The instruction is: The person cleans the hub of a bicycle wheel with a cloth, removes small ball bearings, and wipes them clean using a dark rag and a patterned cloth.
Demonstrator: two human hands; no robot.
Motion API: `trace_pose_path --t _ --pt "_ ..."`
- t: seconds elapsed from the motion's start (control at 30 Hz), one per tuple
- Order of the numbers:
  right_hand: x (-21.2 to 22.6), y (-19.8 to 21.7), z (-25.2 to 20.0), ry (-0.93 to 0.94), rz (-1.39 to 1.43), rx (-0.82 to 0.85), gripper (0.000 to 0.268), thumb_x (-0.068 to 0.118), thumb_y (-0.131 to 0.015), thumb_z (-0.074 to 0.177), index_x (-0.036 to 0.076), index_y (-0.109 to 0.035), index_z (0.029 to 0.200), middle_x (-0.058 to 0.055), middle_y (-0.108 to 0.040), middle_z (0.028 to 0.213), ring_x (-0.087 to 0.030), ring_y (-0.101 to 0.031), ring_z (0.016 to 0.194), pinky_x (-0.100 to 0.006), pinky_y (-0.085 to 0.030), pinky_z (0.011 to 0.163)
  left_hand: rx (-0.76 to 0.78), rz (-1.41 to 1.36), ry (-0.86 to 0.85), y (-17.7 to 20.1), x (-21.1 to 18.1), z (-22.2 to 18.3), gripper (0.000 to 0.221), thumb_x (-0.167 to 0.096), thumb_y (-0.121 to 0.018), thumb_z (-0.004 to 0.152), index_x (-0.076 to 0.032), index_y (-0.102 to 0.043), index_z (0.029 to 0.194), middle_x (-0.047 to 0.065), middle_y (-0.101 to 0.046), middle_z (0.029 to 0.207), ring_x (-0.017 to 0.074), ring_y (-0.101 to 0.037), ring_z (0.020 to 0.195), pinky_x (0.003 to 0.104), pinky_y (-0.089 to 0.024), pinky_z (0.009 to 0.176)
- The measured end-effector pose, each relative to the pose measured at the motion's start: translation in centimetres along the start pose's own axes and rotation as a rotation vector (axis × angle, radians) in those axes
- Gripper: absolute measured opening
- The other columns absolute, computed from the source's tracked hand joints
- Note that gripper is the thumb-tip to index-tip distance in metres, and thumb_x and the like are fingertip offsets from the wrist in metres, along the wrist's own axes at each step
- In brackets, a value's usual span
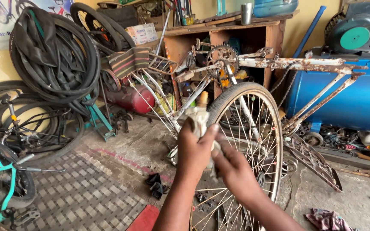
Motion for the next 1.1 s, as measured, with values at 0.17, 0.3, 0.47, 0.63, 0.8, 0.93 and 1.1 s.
trace_pose_path --t 0.17,0.3,0.47,0.63,0.8,0.93,1.1 --pt "2.1 -1.8 -1.2 0.171 -0.450 0.004 0.027 0.009 -0.064 0.094 -0.001 -0.064 0.119 -0.013 -0.073 0.083 -0.015 -0.069 0.064 -0.033 -0.058 0.058 -0.064 -0.282 0.169 0.8 1.3 0.0 0.027 -0.020 -0.064 0.097 -0.004 -0.059 0.117 0.007 -0.067 0.078 0.0162 -0.065 0.060 0.031 -0.054 0.053" --pt "3.6 -1.1 -1.1 0.129 -0.592 -0.103 0.034 0.008 -0.061 0.091 0.001 -0.068 0.124 -0.015 -0.075 0.066 -0.021 -0.066 0.046 -0.039 -0.054 0.047 0.010 -0.378 0.219 -0.1 1.1 -0.3 0.024 -0.025 -0.063 0.098 -0.004 -0.062 0.111 0.002 -0.067 0.078 0.0124 -0.067 0.064 0.028 -0.056 0.056" --pt "5.9 0.0 -0.6 0.306 -0.710 -0.272 0.022 0.006 -0.060 0.091 -0.004 -0.070 0.109 -0.015 -0.066 0.056 -0.022 -0.061 0.042 -0.038 -0.051 0.045 0.069 -0.110 0.093 -0.7 -0.6 -0.9 0.025 -0.026 -0.066 0.099 -0.002 -0.064 0.103 0.005 -0.069 0.079 0.0123 -0.067 0.066 0.027 -0.055 0.057" --pt "3.7 -0.9 -0.5 0.148 -0.525 0.005 0.031 0.012 -0.060 0.095 -0.005 -0.063 0.121 -0.016 -0.075 0.074 -0.023 -0.069 0.059 -0.042 -0.056 0.057 0.009 0.011 0.146 0.2 -0.9 -0.8 0.023 -0.024 -0.062 0.097 -0.006 -0.063 0.111 0.004 -0.068 0.084 0.0109 -0.065 0.064 0.027 -0.057 0.055" --pt "1.3 0.5 -1.3 -0.122 -0.560 0.188 0.030 0.021 -0.062 0.104 0.000 -0.073 0.123 -0.028 -0.071 0.090 -0.028 -0.059 0.073 -0.049 -0.053 0.073 -0.104 -0.187 0.285 1.5 0.9 -0.7 0.025 -0.026 -0.060 0.096 -0.008 -0.062 0.113 0.005 -0.067 0.080 0.0126 -0.065 0.058 0.031 -0.054 0.051" --pt "6.1 -0.1 -1.2 0.427 -0.277 0.049 0.019 0.008 -0.067 0.095 -0.006 -0.067 0.108 -0.013 -0.063 0.124 -0.014 -0.069 0.096 -0.031 -0.060 0.076 0.012 -0.334 0.207 -0.2 1.0 -0.7 0.033 -0.031 -0.060 0.103 0.001 -0.066 0.104 0.006 -0.068 0.078 0.0134 -0.067 0.065 0.029 -0.054 0.056" --pt "5.7 1.7 0.3 0.047 -0.470 -0.301 0.012 0.007 -0.071 0.088 -0.002 -0.074 0.094 -0.009 -0.074 0.069 -0.013 -0.060 0.053 -0.027 -0.048 0.050 0.065 -0.178 0.203 -1.0 0.1 -1.3 0.029 -0.033 -0.057 0.100 -0.007 -0.069 0.102 0.000 -0.075 0.083 0.0110 -0.069 0.068 0.026 -0.054 0.057"
Point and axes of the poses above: each hand's wrist, its own z-axis towards the middle knuckle, its own y-axis out of the back of the hand, x = y × z, the point moved 9 cm from there along z, towards the middle knuckle
